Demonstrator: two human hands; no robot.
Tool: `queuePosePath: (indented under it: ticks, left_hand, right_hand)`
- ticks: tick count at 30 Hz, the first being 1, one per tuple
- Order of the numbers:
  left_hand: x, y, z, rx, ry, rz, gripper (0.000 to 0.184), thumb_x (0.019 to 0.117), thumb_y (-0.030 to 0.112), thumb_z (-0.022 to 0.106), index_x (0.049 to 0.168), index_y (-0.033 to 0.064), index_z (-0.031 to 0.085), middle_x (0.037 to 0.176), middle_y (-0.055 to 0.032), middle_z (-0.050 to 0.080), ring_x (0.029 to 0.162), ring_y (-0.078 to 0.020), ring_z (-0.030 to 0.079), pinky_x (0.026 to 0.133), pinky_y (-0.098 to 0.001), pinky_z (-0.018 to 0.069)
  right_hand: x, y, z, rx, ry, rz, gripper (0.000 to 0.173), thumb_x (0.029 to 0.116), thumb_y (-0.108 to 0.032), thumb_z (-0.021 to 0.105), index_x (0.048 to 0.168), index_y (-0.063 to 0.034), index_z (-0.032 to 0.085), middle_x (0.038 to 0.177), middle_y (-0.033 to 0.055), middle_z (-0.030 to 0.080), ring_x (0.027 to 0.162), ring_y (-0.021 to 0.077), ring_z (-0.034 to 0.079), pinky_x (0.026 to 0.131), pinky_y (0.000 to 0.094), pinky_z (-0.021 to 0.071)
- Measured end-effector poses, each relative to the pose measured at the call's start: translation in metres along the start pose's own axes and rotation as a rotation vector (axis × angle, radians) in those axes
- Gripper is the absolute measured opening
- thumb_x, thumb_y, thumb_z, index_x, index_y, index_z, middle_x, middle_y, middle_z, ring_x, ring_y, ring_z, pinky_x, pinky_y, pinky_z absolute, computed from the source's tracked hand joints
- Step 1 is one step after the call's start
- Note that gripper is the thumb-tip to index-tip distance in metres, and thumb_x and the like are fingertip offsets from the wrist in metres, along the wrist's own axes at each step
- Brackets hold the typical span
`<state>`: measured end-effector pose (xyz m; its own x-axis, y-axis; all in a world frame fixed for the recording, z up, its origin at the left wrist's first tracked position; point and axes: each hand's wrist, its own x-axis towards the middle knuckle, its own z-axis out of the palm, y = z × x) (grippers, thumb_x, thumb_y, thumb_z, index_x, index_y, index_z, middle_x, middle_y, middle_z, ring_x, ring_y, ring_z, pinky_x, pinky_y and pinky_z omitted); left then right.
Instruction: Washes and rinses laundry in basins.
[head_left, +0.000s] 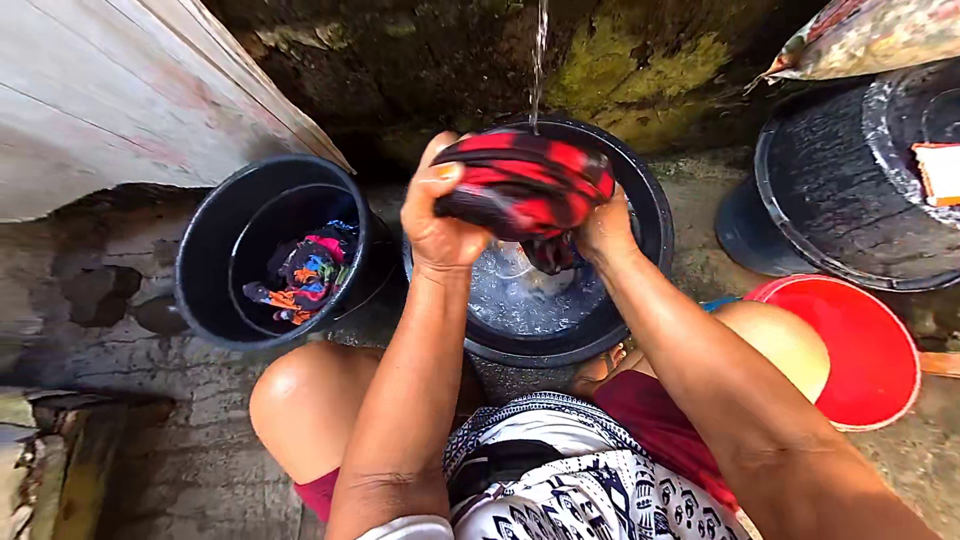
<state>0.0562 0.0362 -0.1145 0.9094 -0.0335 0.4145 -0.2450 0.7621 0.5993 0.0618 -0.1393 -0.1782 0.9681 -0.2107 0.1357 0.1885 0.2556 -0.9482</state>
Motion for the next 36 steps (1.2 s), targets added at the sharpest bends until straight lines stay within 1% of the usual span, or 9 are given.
queuePosePath:
  ticks: [4, 8, 13, 15, 17, 20, 26, 33, 36]
  left_hand:
    - [-0.041, -0.037, -0.055, 0.242, 0.632, -0.472, 0.054, 0.1076, 0.055, 0.023, 0.129, 0.0163, 0.054, 0.115, -0.01, 0.066, 0.104, -0.0273, 0.065, 0.084, -0.0527, 0.056]
    - [-0.059, -0.064, -0.046, -0.146, 0.508, -0.634, 0.098, 0.0816, 0.095, 0.007, 0.13, 0.0291, 0.061, 0.123, -0.0039, 0.07, 0.116, -0.0256, 0.065, 0.091, -0.0566, 0.0562]
    - [-0.038, -0.05, -0.054, -0.013, 0.647, -0.465, 0.056, 0.1074, 0.059, 0.024, 0.12, 0.0163, 0.059, 0.104, -0.0051, 0.071, 0.1, -0.0193, 0.069, 0.086, -0.0459, 0.0589]
    - [-0.028, -0.051, -0.044, 0.249, 0.613, -0.401, 0.039, 0.1102, 0.041, 0.038, 0.13, 0.0113, 0.055, 0.108, -0.0065, 0.07, 0.1, -0.0179, 0.07, 0.087, -0.0424, 0.06]
    - [-0.025, -0.056, -0.024, 0.572, 0.507, -0.287, 0.035, 0.1048, 0.026, 0.056, 0.127, -0.0001, 0.056, 0.104, -0.0095, 0.069, 0.094, -0.0171, 0.07, 0.086, -0.0396, 0.0601]
    - [-0.029, -0.06, -0.003, 0.778, 0.133, -0.173, 0.034, 0.0943, 0.016, 0.066, 0.122, 0.0, 0.056, 0.107, -0.0061, 0.067, 0.096, -0.0105, 0.067, 0.087, -0.0312, 0.0585]
    - [-0.018, -0.061, 0.0, 0.741, 0.438, -0.301, 0.039, 0.107, 0.031, 0.05, 0.131, 0.0013, 0.052, 0.108, -0.0091, 0.066, 0.098, -0.014, 0.068, 0.089, -0.036, 0.059]
    - [0.012, -0.056, 0.012, 0.226, 0.306, -0.876, 0.045, 0.1104, 0.04, 0.025, 0.102, 0.0153, 0.062, 0.084, -0.0026, 0.069, 0.078, -0.0142, 0.069, 0.068, -0.0346, 0.0596]
    - [0.029, -0.063, 0.018, 0.076, 0.078, -0.932, 0.046, 0.1108, 0.045, 0.027, 0.113, 0.0135, 0.06, 0.093, -0.0052, 0.07, 0.085, -0.0165, 0.07, 0.073, -0.036, 0.0606]
  right_hand:
    - [0.009, -0.031, 0.028, -0.047, -0.002, -0.176, 0.038, 0.0898, 0.006, 0.064, 0.128, 0.0066, 0.06, 0.114, 0.0104, 0.07, 0.108, 0.0117, 0.068, 0.098, 0.0333, 0.057]
    - [-0.005, -0.018, 0.039, -0.058, -0.12, -0.091, 0.034, 0.0899, 0.009, 0.061, 0.124, 0.0055, 0.06, 0.112, 0.0105, 0.069, 0.107, 0.0103, 0.066, 0.098, 0.0313, 0.056]
    - [-0.004, -0.013, -0.047, -0.629, -0.467, 0.309, 0.086, 0.08, -0.009, 0.085, 0.154, -0.0049, 0.042, 0.155, 0.0213, 0.043, 0.133, 0.0317, 0.053, 0.104, 0.0493, 0.0509]
    - [-0.019, -0.008, -0.065, -0.246, -0.508, 0.661, 0.09, 0.0893, -0.019, 0.071, 0.162, -0.0241, 0.019, 0.148, 0.0162, 0.051, 0.116, 0.0377, 0.064, 0.08, 0.0572, 0.0603]
    - [-0.03, 0.009, -0.064, 0.157, -0.484, 0.817, 0.081, 0.0991, -0.056, 0.054, 0.163, -0.0351, 0.009, 0.154, 0.0202, 0.042, 0.126, 0.0496, 0.055, 0.084, 0.0692, 0.0558]
    - [-0.031, 0.02, -0.039, 0.482, -0.32, 0.799, 0.081, 0.0898, -0.086, 0.033, 0.141, -0.0267, 0.053, 0.126, 0.0092, 0.068, 0.112, 0.0294, 0.068, 0.086, 0.0538, 0.0602]
    - [-0.004, -0.005, -0.016, 0.306, -0.098, 0.265, 0.014, 0.0945, -0.016, 0.06, 0.108, -0.0146, 0.063, 0.096, -0.0011, 0.069, 0.089, 0.0114, 0.068, 0.078, 0.0342, 0.0606]
    - [0.03, -0.04, -0.025, -0.094, -0.414, -0.073, 0.017, 0.0857, -0.001, 0.061, 0.094, -0.0132, 0.069, 0.093, -0.0061, 0.071, 0.087, 0.0043, 0.067, 0.079, 0.0266, 0.059]
    - [0.027, -0.058, -0.051, -0.057, -0.268, 0.078, 0.014, 0.0923, -0.008, 0.054, 0.089, -0.0198, 0.061, 0.086, -0.0083, 0.067, 0.08, 0.0041, 0.065, 0.071, 0.0262, 0.0584]
